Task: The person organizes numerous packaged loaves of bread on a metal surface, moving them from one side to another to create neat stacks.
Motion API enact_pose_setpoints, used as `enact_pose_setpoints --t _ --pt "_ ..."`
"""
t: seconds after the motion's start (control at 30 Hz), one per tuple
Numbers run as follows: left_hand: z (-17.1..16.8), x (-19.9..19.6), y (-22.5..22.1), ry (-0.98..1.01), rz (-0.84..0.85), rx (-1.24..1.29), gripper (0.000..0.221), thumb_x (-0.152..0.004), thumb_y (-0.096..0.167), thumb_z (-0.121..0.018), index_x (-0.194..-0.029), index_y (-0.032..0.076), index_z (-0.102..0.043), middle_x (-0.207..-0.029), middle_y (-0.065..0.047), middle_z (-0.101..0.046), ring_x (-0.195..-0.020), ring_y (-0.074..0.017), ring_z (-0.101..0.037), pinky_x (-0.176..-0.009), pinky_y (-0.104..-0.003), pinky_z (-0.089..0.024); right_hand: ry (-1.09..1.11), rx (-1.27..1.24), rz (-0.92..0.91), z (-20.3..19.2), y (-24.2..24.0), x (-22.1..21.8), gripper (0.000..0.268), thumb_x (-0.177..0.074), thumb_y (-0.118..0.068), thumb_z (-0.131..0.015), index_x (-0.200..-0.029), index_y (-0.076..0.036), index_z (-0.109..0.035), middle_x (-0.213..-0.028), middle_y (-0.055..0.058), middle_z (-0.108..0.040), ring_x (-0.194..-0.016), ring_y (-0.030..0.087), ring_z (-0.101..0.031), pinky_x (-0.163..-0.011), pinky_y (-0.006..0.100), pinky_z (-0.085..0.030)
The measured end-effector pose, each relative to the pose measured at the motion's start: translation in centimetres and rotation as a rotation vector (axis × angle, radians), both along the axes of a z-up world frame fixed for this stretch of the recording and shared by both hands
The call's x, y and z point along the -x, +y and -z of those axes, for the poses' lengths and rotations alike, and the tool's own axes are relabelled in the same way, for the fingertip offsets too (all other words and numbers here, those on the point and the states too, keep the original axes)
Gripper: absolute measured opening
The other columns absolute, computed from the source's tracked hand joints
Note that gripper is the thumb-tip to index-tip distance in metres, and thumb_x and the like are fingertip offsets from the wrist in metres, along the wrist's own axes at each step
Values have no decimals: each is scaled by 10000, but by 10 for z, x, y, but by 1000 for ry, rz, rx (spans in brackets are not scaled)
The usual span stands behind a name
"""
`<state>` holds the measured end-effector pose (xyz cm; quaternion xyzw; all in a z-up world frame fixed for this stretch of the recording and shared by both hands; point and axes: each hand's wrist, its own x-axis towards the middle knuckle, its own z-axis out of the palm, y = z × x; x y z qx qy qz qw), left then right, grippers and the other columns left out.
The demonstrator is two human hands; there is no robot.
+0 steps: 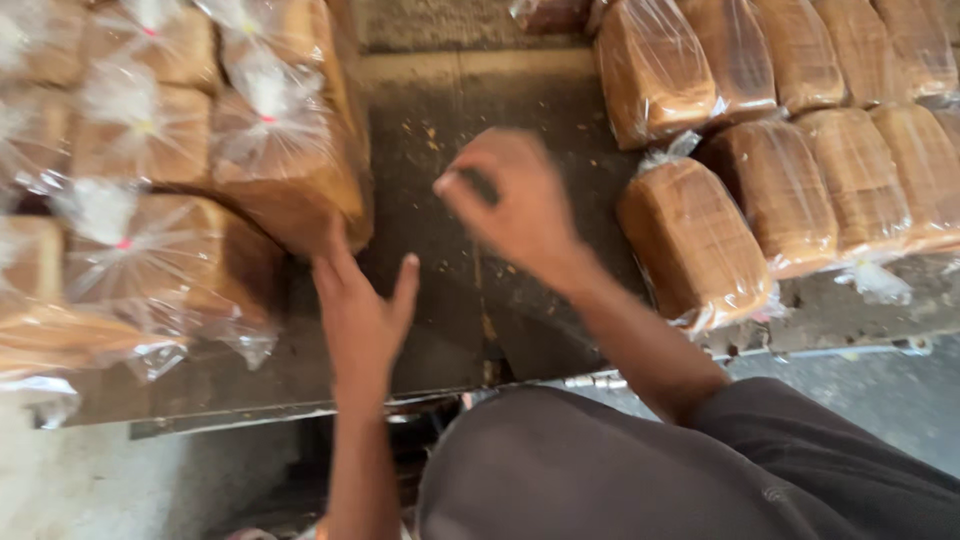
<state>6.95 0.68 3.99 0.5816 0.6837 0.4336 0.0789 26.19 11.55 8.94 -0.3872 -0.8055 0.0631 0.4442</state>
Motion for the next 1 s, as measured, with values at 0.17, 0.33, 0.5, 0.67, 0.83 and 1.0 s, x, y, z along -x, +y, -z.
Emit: enact_pose_setpoints --t 0.17,0.33,0.5,0.67,0.83,1.0 --pt "-6 23 26 46 -43 90 838 -976 292 -795 -1585 48 -272 -1465 -268 -479 -1328 -451 -529 -1039 -505 -481 -432 55 593 -25 -14 -122 611 -899 -442 -908 -1282 -37 -658 -1226 176 -667 -1145 431 -593 -923 532 -483" --pt "-7 17 19 23 -40 108 894 -957 286 -817 -1592 33 -241 -1462 -265 -470 -1343 -437 -522 -1026 -493 -483 -537 448 627 -9 -25 -166 939 -750 -414 -935 -1510 -69 -504 -1258 235 -591 -1097 449 -593 -913 559 -475" --pt "-22 16 -16 30 -104 -103 420 -1010 179 -800 -1364 31 -626 -1217 -169 -705 -1139 -342 -695 -986 -430 -546 -75 416 254 -30 -52 -138 806 -826 -228 -891 -1516 -99 -494 -1378 133 -562 -1167 281 -618 -941 398 -569" --pt "-42 14 -64 -114 -341 -326 188 -1044 100 -748 -1208 19 -703 -1054 -111 -753 -906 -205 -727 -838 -298 -579 397 380 -469 -45 -44 -72 806 -937 -107 -901 -1539 -186 -370 -1447 49 -479 -1382 196 -503 -1217 345 -480" --pt "-40 7 -73 -267 -247 -391 198 -1037 89 -729 -1219 23 -690 -1036 -92 -739 -849 -155 -705 -812 -267 -579 194 229 -718 -6 -19 45 762 -974 -168 -838 -1563 -132 -356 -1588 141 -324 -1553 288 -331 -1308 449 -389" --pt "-14 -10 -49 -397 -220 -101 348 -882 122 -868 -1112 16 -628 -945 -83 -721 -829 -152 -717 -772 -291 -601 265 448 -791 8 -26 59 685 -1009 -171 -788 -1577 -143 -408 -1657 113 -312 -1595 288 -323 -1318 455 -358"
